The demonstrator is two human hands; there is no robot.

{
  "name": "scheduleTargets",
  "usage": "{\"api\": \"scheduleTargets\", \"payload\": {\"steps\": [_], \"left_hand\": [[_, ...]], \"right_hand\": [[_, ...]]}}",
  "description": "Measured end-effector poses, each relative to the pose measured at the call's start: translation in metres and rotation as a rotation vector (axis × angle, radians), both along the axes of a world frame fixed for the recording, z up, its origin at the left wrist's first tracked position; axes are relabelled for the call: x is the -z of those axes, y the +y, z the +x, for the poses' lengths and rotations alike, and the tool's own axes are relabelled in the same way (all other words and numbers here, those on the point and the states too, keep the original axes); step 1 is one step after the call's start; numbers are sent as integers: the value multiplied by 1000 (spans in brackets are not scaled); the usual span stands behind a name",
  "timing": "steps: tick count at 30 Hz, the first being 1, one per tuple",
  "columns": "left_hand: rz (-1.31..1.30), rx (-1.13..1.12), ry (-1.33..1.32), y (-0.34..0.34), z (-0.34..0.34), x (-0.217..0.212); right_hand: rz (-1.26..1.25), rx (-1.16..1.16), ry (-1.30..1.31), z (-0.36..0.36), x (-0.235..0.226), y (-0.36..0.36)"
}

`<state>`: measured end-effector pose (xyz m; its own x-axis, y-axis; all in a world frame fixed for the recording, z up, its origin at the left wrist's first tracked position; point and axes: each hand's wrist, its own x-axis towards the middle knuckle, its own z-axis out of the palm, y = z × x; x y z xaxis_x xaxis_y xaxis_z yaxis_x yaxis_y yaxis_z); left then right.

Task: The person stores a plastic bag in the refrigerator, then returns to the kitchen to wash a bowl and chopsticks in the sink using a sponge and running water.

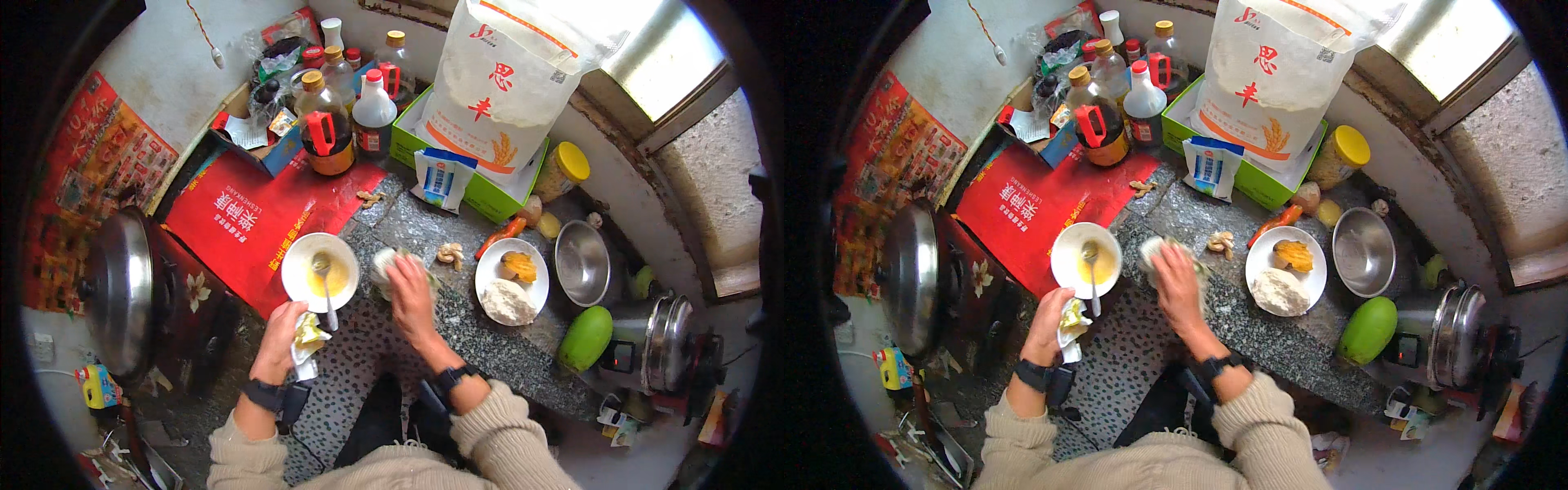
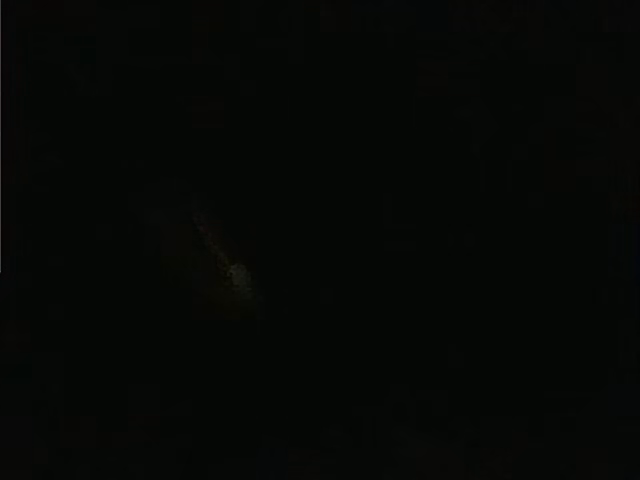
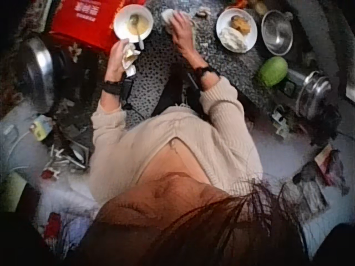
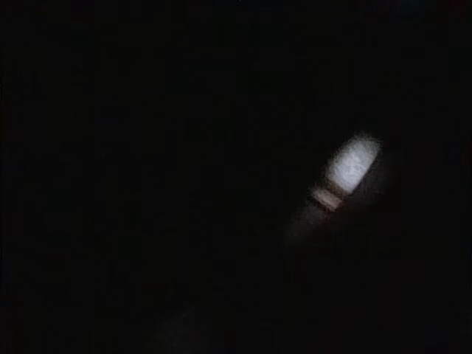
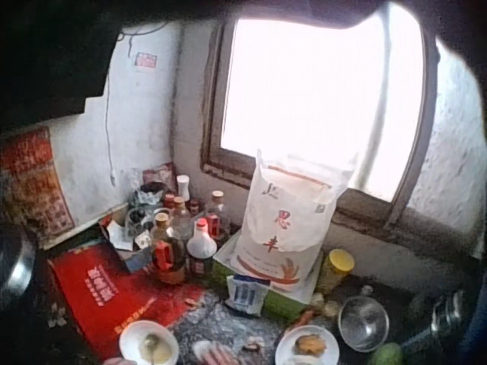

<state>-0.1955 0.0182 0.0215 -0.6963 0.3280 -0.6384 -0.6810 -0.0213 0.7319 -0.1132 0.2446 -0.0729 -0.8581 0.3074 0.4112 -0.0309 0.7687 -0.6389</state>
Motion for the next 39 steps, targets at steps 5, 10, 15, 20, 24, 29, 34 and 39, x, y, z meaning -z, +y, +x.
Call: {"api": "scheduleTargets", "payload": {"steps": [5, 10, 15, 20, 24, 29, 34, 39], "left_hand": [[-78, -78, 27, -33, 0, -4], [-69, -91, 7, -25, 1, -2], [-34, -70, 13, -3, -5, 4], [89, -17, -55, 31, -7, 24], [149, 17, -88, 60, 3, 39], [148, 61, -147, 84, 18, 52], [130, 78, -144, 95, 25, 58], [130, 36, -125, 103, 27, 50]], "right_hand": [[356, -51, -258, -47, 17, -23], [337, -52, -223, -33, 22, -4], [342, -24, -262, 10, 15, 10], [391, -2, -354, 78, 8, 33], [337, 94, -472, 140, 3, 54], [371, 223, -455, 210, 11, 77], [336, 280, -508, 264, 15, 94], [322, 343, -542, 308, 18, 111]]}}
